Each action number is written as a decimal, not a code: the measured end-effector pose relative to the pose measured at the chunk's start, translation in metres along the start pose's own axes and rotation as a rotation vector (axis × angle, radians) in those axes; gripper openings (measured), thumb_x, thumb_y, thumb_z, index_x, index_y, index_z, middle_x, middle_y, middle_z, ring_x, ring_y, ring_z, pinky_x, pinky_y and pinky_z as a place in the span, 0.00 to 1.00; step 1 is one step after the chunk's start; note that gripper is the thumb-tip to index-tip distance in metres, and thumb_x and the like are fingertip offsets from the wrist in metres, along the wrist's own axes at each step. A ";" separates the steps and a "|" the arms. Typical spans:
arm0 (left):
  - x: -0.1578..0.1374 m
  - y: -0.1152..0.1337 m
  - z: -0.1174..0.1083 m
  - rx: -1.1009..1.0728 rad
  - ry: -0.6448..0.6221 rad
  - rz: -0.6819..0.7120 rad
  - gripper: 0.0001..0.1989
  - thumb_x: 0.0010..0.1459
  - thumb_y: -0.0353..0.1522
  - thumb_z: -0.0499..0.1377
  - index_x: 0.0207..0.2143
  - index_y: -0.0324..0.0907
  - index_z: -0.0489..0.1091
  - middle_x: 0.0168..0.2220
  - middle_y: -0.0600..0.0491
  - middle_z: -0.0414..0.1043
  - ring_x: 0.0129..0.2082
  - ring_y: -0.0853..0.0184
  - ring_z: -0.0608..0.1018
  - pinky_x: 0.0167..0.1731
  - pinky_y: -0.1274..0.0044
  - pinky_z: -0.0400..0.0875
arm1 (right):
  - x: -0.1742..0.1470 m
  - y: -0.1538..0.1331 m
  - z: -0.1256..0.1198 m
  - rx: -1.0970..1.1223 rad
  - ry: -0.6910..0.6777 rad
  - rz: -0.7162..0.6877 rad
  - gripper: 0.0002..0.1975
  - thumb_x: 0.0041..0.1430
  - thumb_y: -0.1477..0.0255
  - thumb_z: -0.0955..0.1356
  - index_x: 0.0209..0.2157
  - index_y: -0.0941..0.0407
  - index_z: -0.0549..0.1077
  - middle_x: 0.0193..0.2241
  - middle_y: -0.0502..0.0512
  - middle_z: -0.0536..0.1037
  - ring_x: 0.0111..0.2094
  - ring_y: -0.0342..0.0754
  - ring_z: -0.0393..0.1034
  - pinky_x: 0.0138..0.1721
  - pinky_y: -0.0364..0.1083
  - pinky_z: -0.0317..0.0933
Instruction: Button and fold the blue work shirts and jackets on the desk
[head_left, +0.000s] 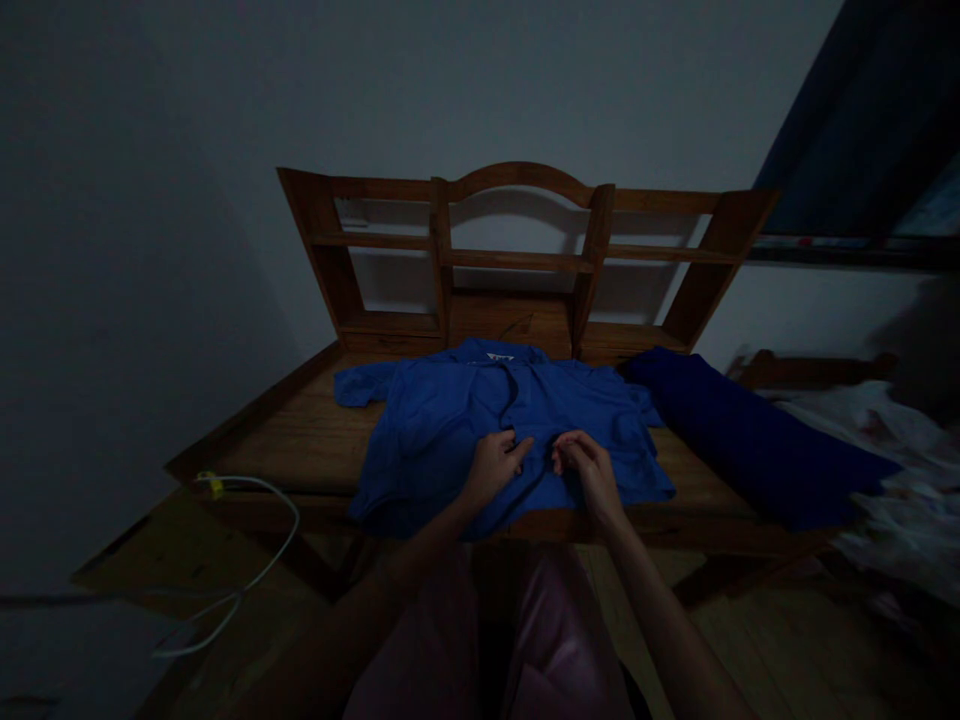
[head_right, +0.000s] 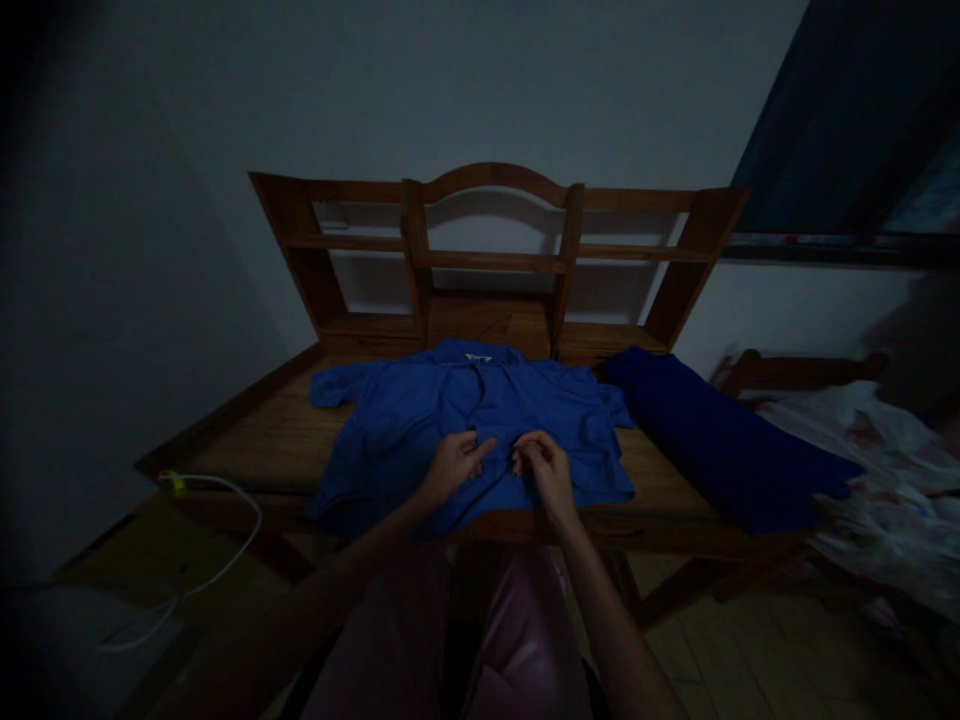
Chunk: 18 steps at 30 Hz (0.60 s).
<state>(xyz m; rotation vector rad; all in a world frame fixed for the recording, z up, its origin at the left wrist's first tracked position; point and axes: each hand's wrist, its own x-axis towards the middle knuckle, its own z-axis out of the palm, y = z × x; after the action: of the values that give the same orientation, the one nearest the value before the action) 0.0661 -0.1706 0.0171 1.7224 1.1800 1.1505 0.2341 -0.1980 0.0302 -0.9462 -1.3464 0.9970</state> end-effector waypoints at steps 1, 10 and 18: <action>0.000 0.000 0.000 -0.002 -0.007 -0.011 0.20 0.55 0.46 0.54 0.21 0.39 0.63 0.16 0.57 0.64 0.16 0.71 0.69 0.18 0.81 0.59 | 0.000 0.000 0.000 0.014 -0.004 0.001 0.10 0.57 0.64 0.62 0.31 0.56 0.68 0.24 0.51 0.70 0.23 0.43 0.65 0.27 0.42 0.59; 0.003 -0.004 0.002 -0.081 -0.020 -0.040 0.20 0.51 0.46 0.58 0.20 0.40 0.61 0.15 0.57 0.64 0.15 0.71 0.68 0.16 0.81 0.59 | 0.000 -0.001 -0.001 0.014 -0.007 0.012 0.11 0.57 0.64 0.61 0.31 0.56 0.67 0.24 0.51 0.70 0.23 0.43 0.65 0.27 0.42 0.59; -0.009 0.022 -0.003 -0.304 0.291 -0.013 0.23 0.52 0.38 0.60 0.49 0.41 0.60 0.31 0.53 0.73 0.26 0.70 0.75 0.27 0.80 0.69 | 0.001 0.002 -0.001 0.068 -0.013 0.000 0.09 0.57 0.66 0.63 0.30 0.57 0.68 0.23 0.50 0.70 0.22 0.42 0.64 0.26 0.42 0.58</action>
<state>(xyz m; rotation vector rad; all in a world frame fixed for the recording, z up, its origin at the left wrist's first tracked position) 0.0680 -0.1852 0.0360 1.3488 1.1128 1.5244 0.2351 -0.1967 0.0288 -0.8903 -1.3149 1.0438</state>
